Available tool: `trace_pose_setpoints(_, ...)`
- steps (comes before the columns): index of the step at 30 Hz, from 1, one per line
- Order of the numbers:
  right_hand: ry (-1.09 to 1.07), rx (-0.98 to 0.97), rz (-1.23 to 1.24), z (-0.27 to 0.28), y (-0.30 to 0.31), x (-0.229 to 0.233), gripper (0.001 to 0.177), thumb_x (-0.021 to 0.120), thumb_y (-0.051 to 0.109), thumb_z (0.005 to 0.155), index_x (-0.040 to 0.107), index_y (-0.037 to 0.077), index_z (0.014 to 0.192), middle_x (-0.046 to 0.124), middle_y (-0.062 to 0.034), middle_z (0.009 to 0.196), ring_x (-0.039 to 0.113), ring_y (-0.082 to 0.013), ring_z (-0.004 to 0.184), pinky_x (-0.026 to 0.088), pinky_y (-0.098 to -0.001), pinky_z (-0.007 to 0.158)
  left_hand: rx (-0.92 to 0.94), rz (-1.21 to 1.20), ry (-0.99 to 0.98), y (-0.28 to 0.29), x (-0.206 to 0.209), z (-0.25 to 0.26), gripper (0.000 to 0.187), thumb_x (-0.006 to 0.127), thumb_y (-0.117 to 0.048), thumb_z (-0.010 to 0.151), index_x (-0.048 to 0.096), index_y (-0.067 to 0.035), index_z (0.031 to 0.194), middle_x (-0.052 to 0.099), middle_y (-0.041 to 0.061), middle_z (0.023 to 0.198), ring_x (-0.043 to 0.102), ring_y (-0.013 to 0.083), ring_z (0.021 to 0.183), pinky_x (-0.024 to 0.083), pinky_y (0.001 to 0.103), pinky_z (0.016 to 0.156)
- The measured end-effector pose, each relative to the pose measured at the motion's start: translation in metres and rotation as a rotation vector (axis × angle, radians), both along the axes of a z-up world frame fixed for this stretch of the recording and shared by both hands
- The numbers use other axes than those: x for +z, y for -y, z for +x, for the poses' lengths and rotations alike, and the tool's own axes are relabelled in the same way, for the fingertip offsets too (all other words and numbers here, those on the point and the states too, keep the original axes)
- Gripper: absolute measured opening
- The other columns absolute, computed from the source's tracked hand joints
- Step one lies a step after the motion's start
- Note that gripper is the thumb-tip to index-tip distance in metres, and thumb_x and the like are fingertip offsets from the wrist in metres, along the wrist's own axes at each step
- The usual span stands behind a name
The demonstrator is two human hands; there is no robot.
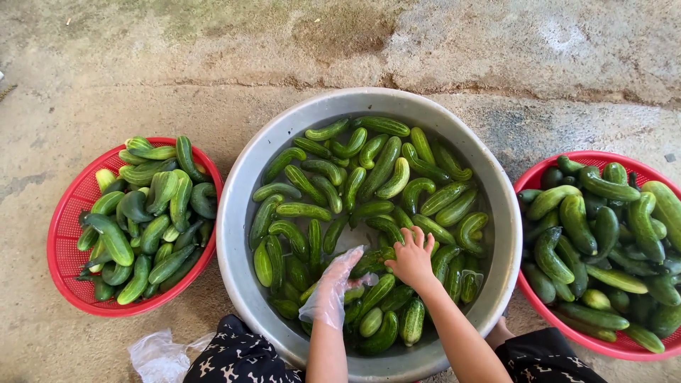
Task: Washing a large quantity of cucumbers in a plastic tub filled with water and sorting them into baskets.
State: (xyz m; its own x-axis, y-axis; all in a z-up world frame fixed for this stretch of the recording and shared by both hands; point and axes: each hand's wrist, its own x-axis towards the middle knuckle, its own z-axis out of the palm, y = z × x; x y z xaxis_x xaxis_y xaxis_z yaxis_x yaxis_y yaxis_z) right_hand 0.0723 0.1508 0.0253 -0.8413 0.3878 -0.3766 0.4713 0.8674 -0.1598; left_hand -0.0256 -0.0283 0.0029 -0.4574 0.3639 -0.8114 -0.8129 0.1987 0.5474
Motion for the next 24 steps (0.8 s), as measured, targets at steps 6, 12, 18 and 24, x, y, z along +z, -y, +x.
trace_pose_setpoints(6, -0.036, -0.009, 0.011, 0.004, 0.012, -0.010, 0.056, 0.078, 0.057, 0.084, 0.071, 0.008, 0.111, 0.036, -0.0132, 0.156, 0.012, -0.0384, 0.150, 0.009, -0.0678, 0.120, 0.180, -0.027, 0.041, 0.004, -0.062, -0.014, 0.068, 0.079, -0.034, 0.091, 0.051, -0.015, 0.150, 0.041, 0.022, 0.155, 0.074, 0.0474, 0.080, 0.060, 0.033, 0.047)
trace_pose_setpoints(12, -0.069, 0.036, 0.090, 0.010, 0.039, -0.025, 0.051, 0.077, 0.054, 0.083, 0.073, 0.007, 0.103, 0.038, -0.0133, 0.157, 0.015, -0.0374, 0.151, 0.010, -0.0664, 0.121, 0.431, -0.133, 0.044, -0.001, -0.048, 0.000, 0.078, 0.090, -0.021, 0.079, 0.053, -0.005, 0.146, 0.044, 0.026, 0.152, 0.074, 0.0465, 0.095, 0.064, 0.039, 0.052)
trace_pose_setpoints(18, -0.247, 0.038, 0.027, 0.001, 0.031, -0.043, 0.053, 0.076, 0.054, 0.075, 0.076, 0.002, 0.066, 0.040, -0.0179, 0.151, 0.023, -0.0438, 0.143, 0.012, -0.0672, 0.117, 0.300, -0.124, -0.065, -0.003, 0.000, 0.012, 0.048, 0.067, -0.038, 0.091, 0.071, 0.009, 0.104, 0.063, 0.018, 0.095, 0.053, 0.0276, 0.083, 0.046, 0.038, 0.080)
trace_pose_setpoints(24, -0.221, -0.019, -0.113, -0.004, 0.029, -0.028, 0.060, 0.075, 0.058, 0.077, 0.074, 0.000, 0.061, 0.051, -0.0157, 0.145, 0.029, -0.0408, 0.142, 0.017, -0.0578, 0.117, 0.364, -0.105, -0.186, 0.001, -0.001, 0.018, 0.059, 0.056, -0.042, 0.097, 0.064, -0.003, 0.141, 0.064, 0.009, 0.146, 0.058, 0.0194, 0.133, 0.042, 0.030, 0.111)
